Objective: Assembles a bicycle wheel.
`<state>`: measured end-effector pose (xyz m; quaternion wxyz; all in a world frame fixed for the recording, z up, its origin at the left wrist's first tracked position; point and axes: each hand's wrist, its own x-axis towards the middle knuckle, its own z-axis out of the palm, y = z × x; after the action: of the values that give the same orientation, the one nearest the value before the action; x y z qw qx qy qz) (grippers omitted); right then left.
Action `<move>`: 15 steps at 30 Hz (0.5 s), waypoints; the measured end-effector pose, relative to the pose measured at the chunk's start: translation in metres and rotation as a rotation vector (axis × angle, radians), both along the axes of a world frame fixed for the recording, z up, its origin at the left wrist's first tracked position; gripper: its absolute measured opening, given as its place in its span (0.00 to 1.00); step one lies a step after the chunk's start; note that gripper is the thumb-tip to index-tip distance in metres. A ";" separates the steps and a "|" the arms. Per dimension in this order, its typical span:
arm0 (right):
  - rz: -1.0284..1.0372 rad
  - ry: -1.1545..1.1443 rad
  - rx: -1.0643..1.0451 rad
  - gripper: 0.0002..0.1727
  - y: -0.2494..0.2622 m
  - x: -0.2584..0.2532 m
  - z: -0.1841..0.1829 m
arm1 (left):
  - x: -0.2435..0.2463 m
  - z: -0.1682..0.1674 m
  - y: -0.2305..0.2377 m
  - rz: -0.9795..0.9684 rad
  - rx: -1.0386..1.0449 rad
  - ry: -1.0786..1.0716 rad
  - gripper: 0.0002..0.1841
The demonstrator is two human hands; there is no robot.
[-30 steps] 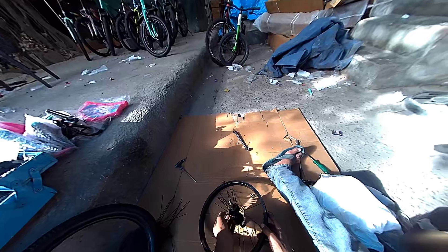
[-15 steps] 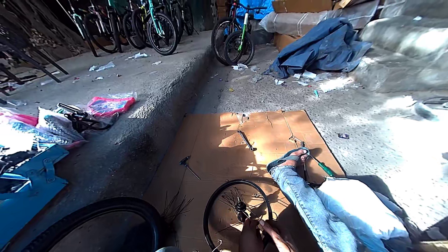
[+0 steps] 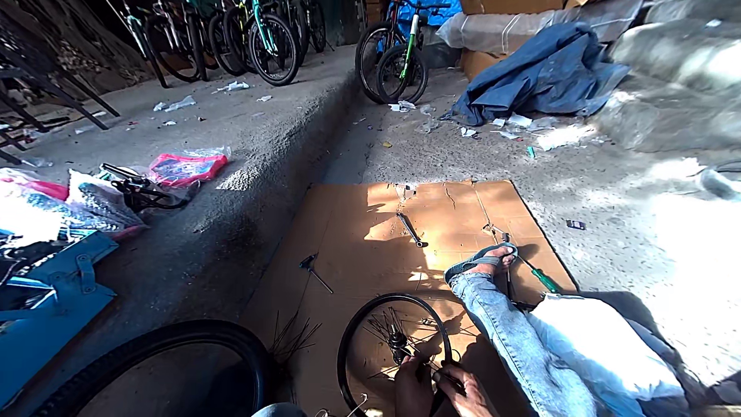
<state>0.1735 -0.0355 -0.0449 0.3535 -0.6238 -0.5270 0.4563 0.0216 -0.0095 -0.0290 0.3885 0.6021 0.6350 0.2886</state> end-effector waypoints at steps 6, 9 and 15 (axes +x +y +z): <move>-0.010 0.051 0.007 0.11 0.002 0.001 0.002 | 0.003 -0.009 -0.002 0.081 -0.014 -0.165 0.14; -0.021 0.063 -0.008 0.11 0.000 -0.001 0.000 | -0.002 -0.005 0.005 0.510 -0.110 -0.450 0.12; -0.024 0.055 -0.060 0.10 -0.001 -0.001 0.011 | -0.036 -0.014 0.057 0.944 -0.505 -0.939 0.11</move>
<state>0.1728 -0.0362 -0.0337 0.3544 -0.6276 -0.4959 0.4844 -0.0144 0.0478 -0.0434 0.5822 -0.0336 0.6411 0.4989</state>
